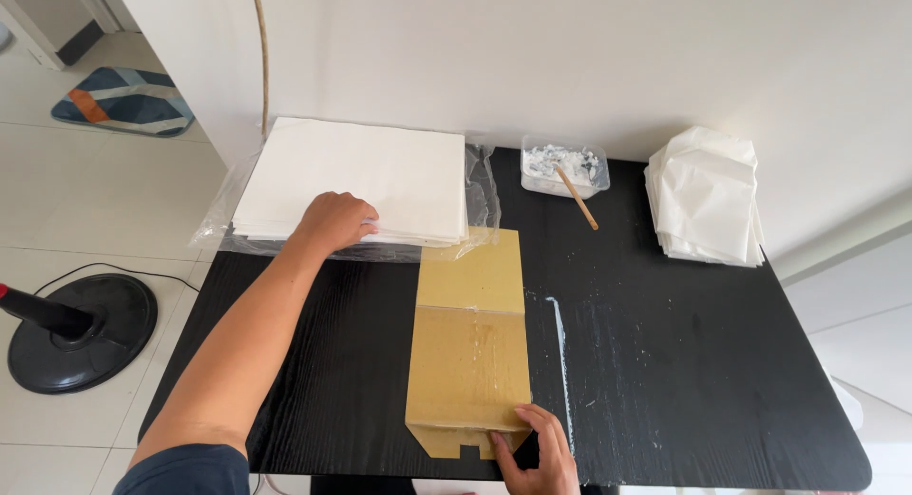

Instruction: Applying glue to paper sheets and assembling them into bags at a workstation.

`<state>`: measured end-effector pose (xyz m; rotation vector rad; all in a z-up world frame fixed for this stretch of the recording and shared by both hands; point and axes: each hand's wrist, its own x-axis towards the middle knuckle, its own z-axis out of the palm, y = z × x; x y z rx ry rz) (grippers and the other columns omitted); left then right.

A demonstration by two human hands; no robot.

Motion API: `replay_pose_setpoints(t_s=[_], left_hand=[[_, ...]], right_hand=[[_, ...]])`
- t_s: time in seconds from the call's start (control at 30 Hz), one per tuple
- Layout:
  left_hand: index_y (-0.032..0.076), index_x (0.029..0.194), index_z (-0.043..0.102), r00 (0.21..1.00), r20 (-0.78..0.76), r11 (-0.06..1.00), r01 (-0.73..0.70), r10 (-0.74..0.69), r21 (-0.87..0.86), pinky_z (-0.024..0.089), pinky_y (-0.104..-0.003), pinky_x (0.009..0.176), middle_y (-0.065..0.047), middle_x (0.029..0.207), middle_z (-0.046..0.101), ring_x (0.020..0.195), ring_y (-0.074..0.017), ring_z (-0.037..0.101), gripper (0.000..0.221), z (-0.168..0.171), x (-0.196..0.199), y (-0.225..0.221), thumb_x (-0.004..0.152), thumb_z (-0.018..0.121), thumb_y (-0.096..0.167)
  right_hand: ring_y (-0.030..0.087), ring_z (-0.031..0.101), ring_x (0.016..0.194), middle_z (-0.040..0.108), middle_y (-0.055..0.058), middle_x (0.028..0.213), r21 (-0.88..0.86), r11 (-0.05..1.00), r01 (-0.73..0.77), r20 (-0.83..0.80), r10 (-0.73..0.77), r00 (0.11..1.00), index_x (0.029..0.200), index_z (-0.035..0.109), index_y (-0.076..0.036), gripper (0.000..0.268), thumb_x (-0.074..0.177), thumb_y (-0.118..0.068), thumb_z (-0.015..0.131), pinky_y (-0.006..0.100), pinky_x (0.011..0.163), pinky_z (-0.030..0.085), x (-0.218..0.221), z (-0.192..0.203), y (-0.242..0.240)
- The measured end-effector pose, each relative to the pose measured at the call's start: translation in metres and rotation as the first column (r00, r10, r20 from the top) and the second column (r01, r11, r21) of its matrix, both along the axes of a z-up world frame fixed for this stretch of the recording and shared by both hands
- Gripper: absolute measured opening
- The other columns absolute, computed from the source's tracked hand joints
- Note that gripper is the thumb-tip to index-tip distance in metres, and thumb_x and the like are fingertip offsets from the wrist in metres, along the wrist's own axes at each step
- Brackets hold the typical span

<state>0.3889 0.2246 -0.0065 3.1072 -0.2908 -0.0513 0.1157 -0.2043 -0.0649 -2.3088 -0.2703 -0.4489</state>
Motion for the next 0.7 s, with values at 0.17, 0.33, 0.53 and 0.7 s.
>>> replay_pose_setpoints(t_s=[0.17, 0.33, 0.53, 0.7], left_hand=[[0.019, 0.069, 0.046, 0.999, 0.033, 0.999, 0.011, -0.01, -0.041, 0.034, -0.033, 0.057, 0.003, 0.056, 0.043, 0.055, -0.0199, 0.037, 0.037, 0.003, -0.007, 0.003, 0.105, 0.051, 0.024], [0.017, 0.082, 0.072, 0.969, 0.241, 0.999, -0.043, 0.046, -0.016, 0.044, -0.034, 0.061, 0.004, 0.054, 0.062, 0.047, -0.021, 0.05, 0.032, -0.022, -0.005, 0.006, 0.103, 0.048, 0.019], [0.02, 0.067, 0.05, 0.942, 0.288, 0.984, -0.18, 0.174, -0.006, 0.025, -0.032, 0.053, 0.006, 0.047, 0.035, 0.049, -0.0169, 0.025, 0.045, -0.023, -0.012, 0.002, 0.11, 0.057, 0.032], [0.019, 0.065, 0.027, 0.915, 0.326, 0.971, -0.236, 0.237, -0.045, 0.014, -0.032, 0.054, 0.008, 0.058, 0.019, 0.059, -0.0124, 0.014, 0.056, -0.024, -0.01, -0.006, 0.101, 0.07, 0.024]], right_hand=[[0.016, 0.073, 0.111, 0.075, -0.001, 0.119, 0.011, 1.0, 0.015, -0.01, -0.014, 1.0, 0.117, 0.069, -0.017, 0.045, 0.079, -0.036, 0.085, 0.03, 0.088, 0.062, -0.003, 0.011, 0.006], [0.016, 0.073, 0.112, 0.074, -0.001, 0.12, 0.032, 0.999, -0.014, 0.0, 0.014, 1.0, 0.117, 0.069, -0.016, 0.046, 0.079, -0.036, 0.085, 0.031, 0.088, 0.063, 0.002, 0.003, 0.003], [0.019, 0.072, 0.113, 0.073, 0.003, 0.121, 0.068, 0.995, -0.072, 0.001, 0.073, 0.997, 0.117, 0.069, -0.013, 0.045, 0.08, -0.033, 0.084, 0.033, 0.09, 0.061, 0.001, 0.007, 0.0], [0.021, 0.069, 0.116, 0.07, 0.005, 0.124, 0.063, 0.994, -0.093, -0.082, 0.098, 0.992, 0.121, 0.067, -0.014, 0.043, 0.085, -0.036, 0.078, 0.036, 0.089, 0.061, -0.001, 0.013, -0.002]])
